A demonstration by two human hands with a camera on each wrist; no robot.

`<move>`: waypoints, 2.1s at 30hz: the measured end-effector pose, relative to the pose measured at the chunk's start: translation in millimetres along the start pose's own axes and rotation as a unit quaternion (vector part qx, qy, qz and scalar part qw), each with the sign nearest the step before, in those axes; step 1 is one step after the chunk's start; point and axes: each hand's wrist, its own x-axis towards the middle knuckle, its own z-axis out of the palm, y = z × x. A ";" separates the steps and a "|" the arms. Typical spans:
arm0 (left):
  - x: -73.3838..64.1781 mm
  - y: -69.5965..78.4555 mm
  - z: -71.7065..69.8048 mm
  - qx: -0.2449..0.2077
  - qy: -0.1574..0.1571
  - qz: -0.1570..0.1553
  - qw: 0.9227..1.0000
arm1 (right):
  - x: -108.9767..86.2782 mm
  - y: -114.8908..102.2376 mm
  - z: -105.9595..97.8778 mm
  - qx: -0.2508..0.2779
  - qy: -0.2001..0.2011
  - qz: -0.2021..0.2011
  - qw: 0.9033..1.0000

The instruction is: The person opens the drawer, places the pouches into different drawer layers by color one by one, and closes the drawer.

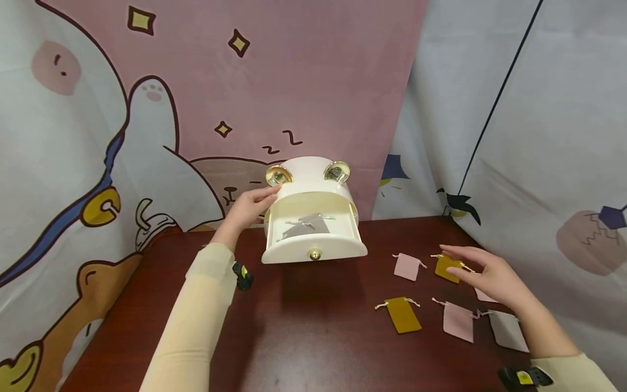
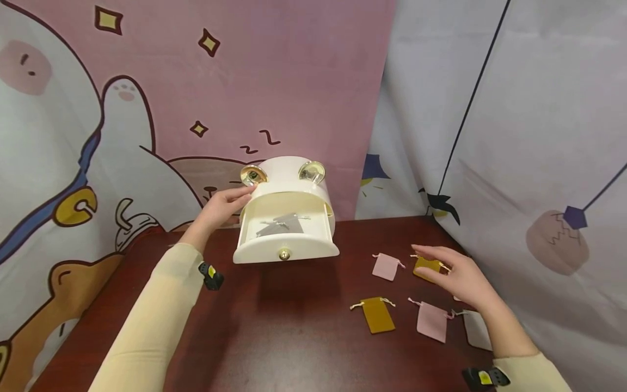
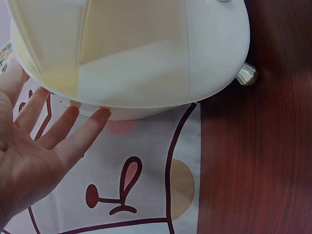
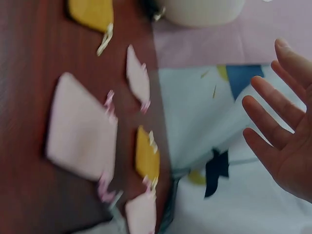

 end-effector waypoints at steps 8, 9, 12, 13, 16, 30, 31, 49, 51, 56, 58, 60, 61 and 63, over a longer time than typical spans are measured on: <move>0.2 -1.2 -0.9 0.004 0.000 0.002 1.000 | -28.3 42.2 -4.0 0.001 0.026 0.033 0.999; 0.2 -1.3 -0.9 0.004 0.000 0.002 1.000 | -31.6 47.3 -4.1 0.001 0.029 0.031 0.999; 0.3 -1.4 -0.9 0.004 0.000 0.002 1.000 | -41.9 61.8 -2.9 0.000 0.037 0.035 0.999; 0.4 -1.4 -0.9 0.004 0.001 0.002 1.000 | -45.6 66.1 -2.8 0.002 0.036 0.040 0.999; 0.5 -1.5 -0.6 0.002 0.002 0.001 1.000 | -56.3 78.3 -1.1 0.015 0.031 0.055 0.998; 1.2 -2.5 0.1 -0.002 0.003 0.000 1.000 | -87.3 121.9 9.9 0.030 -0.005 0.115 0.993; 1.2 -2.5 0.0 -0.004 0.003 -0.001 1.000 | -88.8 124.3 10.6 0.030 -0.007 0.115 0.993; 1.5 -4.2 0.4 -0.002 0.005 0.000 1.000 | -98.4 147.4 18.3 0.056 -0.022 0.121 0.991; 1.3 -4.2 0.4 -0.002 0.006 -0.001 1.000 | -98.3 149.5 19.0 0.054 -0.020 0.124 0.991; 1.2 -4.9 0.5 -0.002 0.007 -0.007 1.000 | -99.4 152.9 22.7 0.049 -0.008 0.115 0.992; 1.0 -4.9 0.6 -0.004 0.007 -0.007 1.000 | -99.2 153.5 23.8 0.043 -0.003 0.109 0.993; 0.8 -4.9 0.4 -0.003 0.007 -0.006 1.000 | -98.3 153.5 24.2 0.038 0.002 0.107 0.994; 0.8 -4.8 0.4 -0.003 0.007 -0.005 1.000 | -97.9 153.4 24.1 0.034 0.002 0.108 0.994; 0.7 -4.7 0.1 -0.002 0.005 -0.002 1.000 | -97.5 152.7 23.4 0.025 0.000 0.114 0.993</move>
